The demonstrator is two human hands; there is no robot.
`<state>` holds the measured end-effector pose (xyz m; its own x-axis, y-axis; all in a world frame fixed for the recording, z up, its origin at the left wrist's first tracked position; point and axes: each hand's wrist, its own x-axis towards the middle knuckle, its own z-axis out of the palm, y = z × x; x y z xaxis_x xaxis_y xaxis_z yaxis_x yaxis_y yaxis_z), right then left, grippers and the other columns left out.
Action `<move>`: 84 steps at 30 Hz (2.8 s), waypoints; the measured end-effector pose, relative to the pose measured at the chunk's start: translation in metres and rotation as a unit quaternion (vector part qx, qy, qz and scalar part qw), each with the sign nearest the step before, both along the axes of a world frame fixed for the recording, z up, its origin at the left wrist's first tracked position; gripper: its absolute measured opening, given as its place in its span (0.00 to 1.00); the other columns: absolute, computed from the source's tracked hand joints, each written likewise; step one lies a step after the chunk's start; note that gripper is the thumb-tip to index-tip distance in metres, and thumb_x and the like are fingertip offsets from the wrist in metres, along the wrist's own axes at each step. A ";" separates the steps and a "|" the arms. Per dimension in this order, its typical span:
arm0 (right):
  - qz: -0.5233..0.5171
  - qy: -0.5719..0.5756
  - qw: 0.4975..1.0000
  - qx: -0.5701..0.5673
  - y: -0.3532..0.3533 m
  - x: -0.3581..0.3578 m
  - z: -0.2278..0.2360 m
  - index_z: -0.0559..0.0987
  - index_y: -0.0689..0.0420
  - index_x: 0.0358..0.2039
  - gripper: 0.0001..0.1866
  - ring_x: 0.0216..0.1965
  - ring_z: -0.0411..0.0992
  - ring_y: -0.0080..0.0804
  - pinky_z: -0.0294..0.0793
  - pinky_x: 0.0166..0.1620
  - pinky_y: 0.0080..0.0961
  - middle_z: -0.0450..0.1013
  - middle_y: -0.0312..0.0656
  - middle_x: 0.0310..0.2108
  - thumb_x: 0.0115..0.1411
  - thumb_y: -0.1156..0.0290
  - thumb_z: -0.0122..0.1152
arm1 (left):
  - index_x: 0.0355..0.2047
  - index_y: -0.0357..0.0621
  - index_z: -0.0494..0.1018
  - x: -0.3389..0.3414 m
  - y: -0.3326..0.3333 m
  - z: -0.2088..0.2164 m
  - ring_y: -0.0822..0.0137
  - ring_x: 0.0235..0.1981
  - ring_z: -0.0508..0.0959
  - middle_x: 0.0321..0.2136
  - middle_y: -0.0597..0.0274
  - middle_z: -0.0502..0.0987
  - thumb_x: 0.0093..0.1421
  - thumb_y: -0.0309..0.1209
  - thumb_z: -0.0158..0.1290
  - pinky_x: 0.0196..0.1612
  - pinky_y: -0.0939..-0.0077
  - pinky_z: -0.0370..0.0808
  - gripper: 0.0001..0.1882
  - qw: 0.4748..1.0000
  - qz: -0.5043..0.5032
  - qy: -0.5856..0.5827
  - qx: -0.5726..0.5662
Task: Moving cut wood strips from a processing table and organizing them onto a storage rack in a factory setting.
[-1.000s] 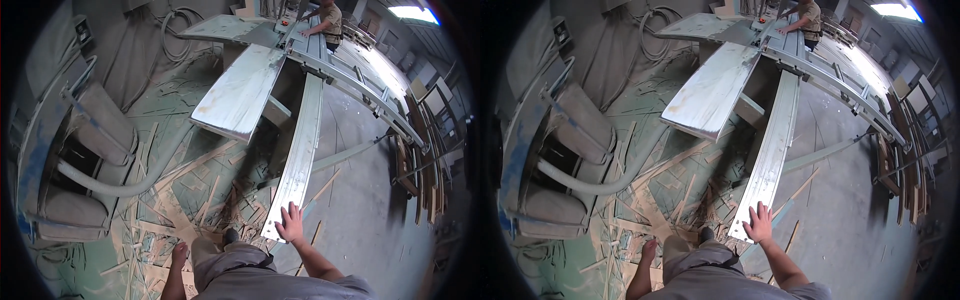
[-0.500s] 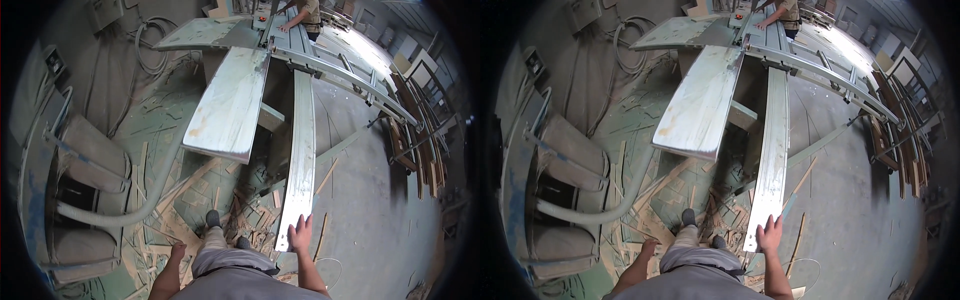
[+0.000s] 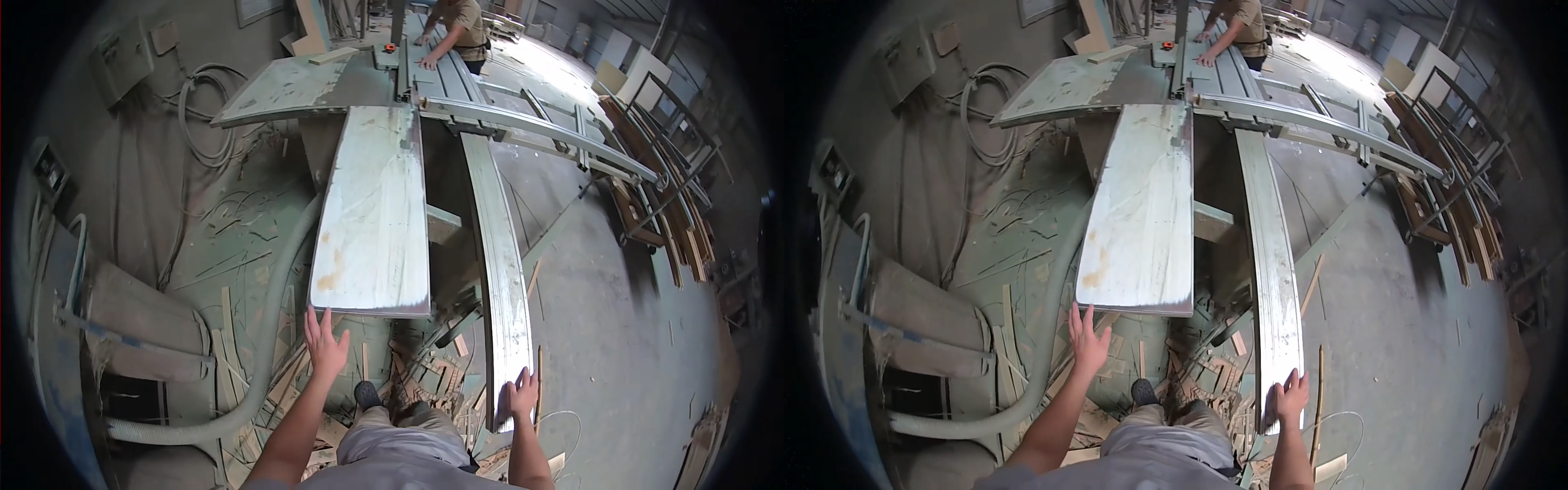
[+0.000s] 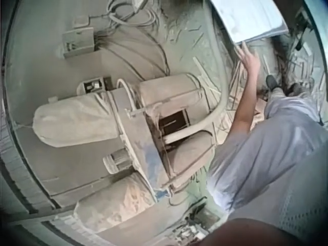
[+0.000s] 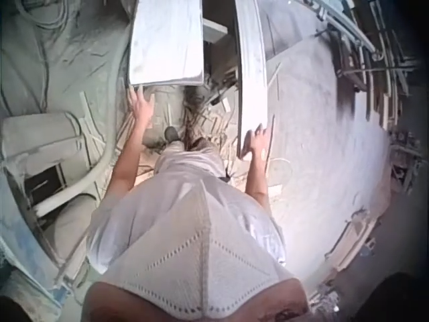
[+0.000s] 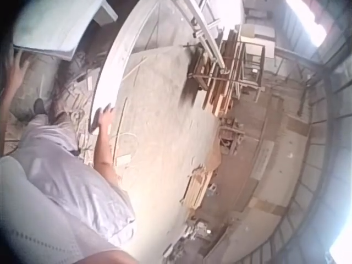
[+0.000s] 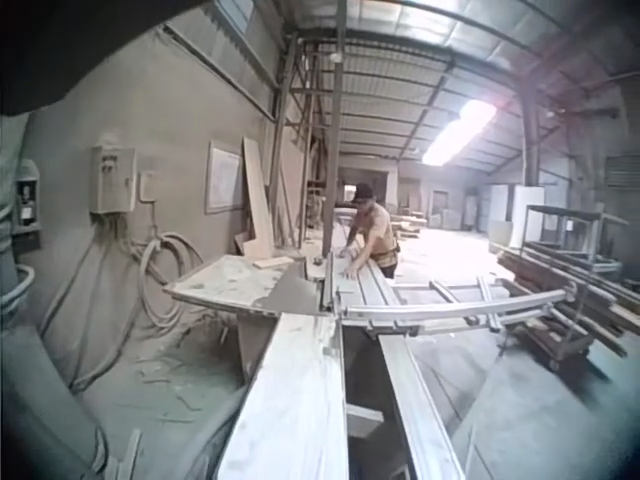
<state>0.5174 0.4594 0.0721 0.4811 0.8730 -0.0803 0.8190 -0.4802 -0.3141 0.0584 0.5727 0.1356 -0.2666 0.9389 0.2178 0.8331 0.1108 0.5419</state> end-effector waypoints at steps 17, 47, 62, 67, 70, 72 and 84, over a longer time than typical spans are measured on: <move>-0.003 0.012 0.999 0.036 -0.001 -0.005 0.018 0.61 0.54 0.56 0.33 0.59 0.50 0.50 0.48 0.58 0.45 0.48 0.53 0.60 0.49 0.58 0.54 | 0.59 0.50 0.54 0.034 0.044 0.011 0.56 0.63 0.45 0.62 0.53 0.46 0.50 0.44 0.53 0.62 0.59 0.44 0.37 0.976 -0.059 0.114 -0.178; -0.036 0.000 0.999 0.030 0.011 -0.018 0.015 0.63 0.55 0.55 0.34 0.57 0.53 0.51 0.50 0.57 0.44 0.53 0.54 0.57 0.46 0.60 0.55 | 0.44 0.50 0.73 0.002 0.084 0.035 0.57 0.45 0.72 0.52 0.54 0.65 0.54 0.45 0.46 0.48 0.65 0.68 0.21 0.949 -0.101 0.143 -0.261; -0.039 -0.010 0.999 0.032 0.018 -0.016 0.016 0.63 0.53 0.55 0.32 0.57 0.53 0.50 0.50 0.57 0.43 0.53 0.53 0.58 0.47 0.59 0.54 | 0.42 0.47 0.74 0.009 0.087 0.034 0.55 0.44 0.72 0.51 0.51 0.67 0.52 0.46 0.48 0.48 0.65 0.67 0.22 0.951 -0.091 0.167 -0.242; -0.039 -0.005 0.999 0.033 0.016 -0.017 0.018 0.63 0.53 0.55 0.32 0.57 0.53 0.50 0.50 0.57 0.44 0.53 0.53 0.57 0.47 0.59 0.54 | 0.43 0.42 0.72 0.012 0.086 0.034 0.54 0.47 0.69 0.51 0.48 0.65 0.53 0.44 0.47 0.49 0.65 0.66 0.23 0.954 -0.091 0.147 -0.246; -0.038 -0.005 0.999 0.032 0.016 -0.018 0.019 0.63 0.53 0.55 0.32 0.57 0.53 0.50 0.50 0.57 0.44 0.53 0.53 0.57 0.47 0.59 0.54 | 0.42 0.47 0.74 0.008 0.084 0.022 0.55 0.43 0.72 0.50 0.50 0.68 0.52 0.46 0.48 0.47 0.65 0.68 0.22 0.962 -0.082 0.172 -0.198; -0.037 -0.005 0.999 0.032 0.015 -0.019 0.020 0.63 0.53 0.55 0.32 0.56 0.53 0.50 0.50 0.57 0.44 0.53 0.53 0.57 0.47 0.59 0.54 | 0.42 0.47 0.74 0.008 0.085 0.019 0.55 0.43 0.72 0.50 0.50 0.67 0.52 0.46 0.48 0.47 0.65 0.68 0.22 0.961 -0.083 0.175 -0.199; -0.036 -0.008 0.999 0.035 0.015 -0.016 0.018 0.63 0.53 0.55 0.33 0.56 0.54 0.50 0.51 0.56 0.43 0.53 0.52 0.58 0.47 0.59 0.55 | 0.41 0.46 0.73 0.016 0.086 0.031 0.54 0.43 0.72 0.50 0.51 0.67 0.52 0.46 0.48 0.46 0.64 0.68 0.21 0.951 -0.080 0.188 -0.234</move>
